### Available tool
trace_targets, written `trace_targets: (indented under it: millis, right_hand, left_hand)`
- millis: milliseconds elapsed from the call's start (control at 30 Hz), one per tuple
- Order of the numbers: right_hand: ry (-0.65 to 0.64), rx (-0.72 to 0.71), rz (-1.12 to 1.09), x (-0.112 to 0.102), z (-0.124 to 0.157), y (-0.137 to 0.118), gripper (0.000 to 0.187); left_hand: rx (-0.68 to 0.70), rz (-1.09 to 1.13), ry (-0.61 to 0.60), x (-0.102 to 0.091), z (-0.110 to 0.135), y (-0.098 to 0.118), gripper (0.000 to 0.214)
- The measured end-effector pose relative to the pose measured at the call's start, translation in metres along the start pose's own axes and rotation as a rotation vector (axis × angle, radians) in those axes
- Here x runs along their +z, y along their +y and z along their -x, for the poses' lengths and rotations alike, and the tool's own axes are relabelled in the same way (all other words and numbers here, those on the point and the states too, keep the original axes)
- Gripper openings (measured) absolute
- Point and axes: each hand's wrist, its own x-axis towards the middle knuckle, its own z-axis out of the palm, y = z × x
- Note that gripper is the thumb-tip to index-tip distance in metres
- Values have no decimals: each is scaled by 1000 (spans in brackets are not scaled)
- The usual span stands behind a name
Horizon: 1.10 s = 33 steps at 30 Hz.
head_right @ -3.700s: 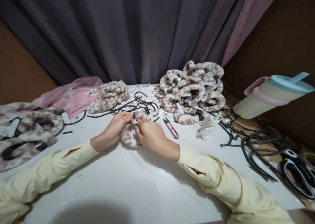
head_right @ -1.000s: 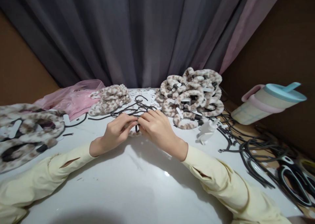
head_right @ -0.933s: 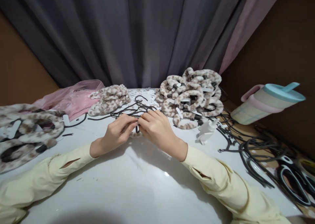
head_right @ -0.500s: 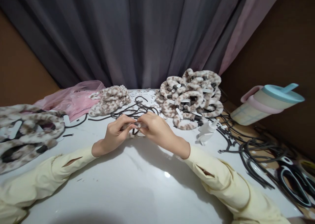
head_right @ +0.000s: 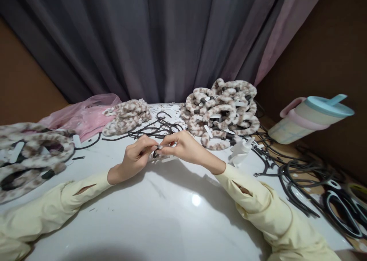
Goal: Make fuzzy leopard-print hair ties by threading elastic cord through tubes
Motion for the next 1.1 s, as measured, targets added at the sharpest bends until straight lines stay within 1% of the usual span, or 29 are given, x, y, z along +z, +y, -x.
trace_targets:
  millis: [67, 133, 167, 200, 267, 333, 400, 467, 500, 567, 667, 767, 867, 933, 1033, 1100]
  right_hand:
    - [-20, 18, -20, 0, -2, 2, 19]
    - [-31, 13, 4, 0, -4, 5, 23]
    - [-6, -12, 47, 0, -5, 7, 24]
    - [43, -57, 110, 2, -5, 10, 23]
    - [199, -207, 286, 7, -6, 15, 19]
    - [335, -372, 521, 15, -4, 20, 15]
    - [387, -493, 768, 23, -1, 23, 17]
    - [406, -564, 964, 30, 2, 26, 19]
    - [414, -591, 1023, 32, 2, 28, 20]
    - [420, -625, 1075, 35, 3, 30, 20]
    - [426, -583, 1014, 36, 2, 32, 20]
    - [419, -483, 851, 36, 2, 32, 24]
    - [376, -390, 681, 37, 3, 30, 23]
    - [340, -335, 587, 37, 5, 28, 22]
    - [300, -252, 491, 35, 4, 25, 19]
    - [278, -158, 454, 31, 1, 22, 15]
  left_hand:
    - [-91, 8, 0, 1, 0, 1, 14]
    - [-229, 24, 3, 1, -2, 2, 14]
    - [-310, 37, 2, 1, -3, 2, 14]
    - [-393, 52, -2, 1, -5, 2, 15]
    - [-546, 72, -8, 1, -8, 3, 17]
    - [-649, 74, -2, 0, -12, 3, 19]
    - [-689, 74, 8, 1, -14, 3, 19]
    - [-707, 90, 6, 2, -14, 4, 19]
    - [-718, 107, -1, 3, -13, 5, 19]
    - [-735, 135, -25, 4, -11, 8, 20]
    - [-684, 113, -45, 5, -7, 10, 18]
    - [-531, 30, -36, 7, -2, 9, 15]
    - [-363, -38, -20, 9, 2, 7, 15]
    - [-278, -64, -17, 10, 4, 6, 16]
    - [-198, -90, -28, 11, 5, 4, 18]
    - [-167, -101, -30, 11, 5, 2, 17]
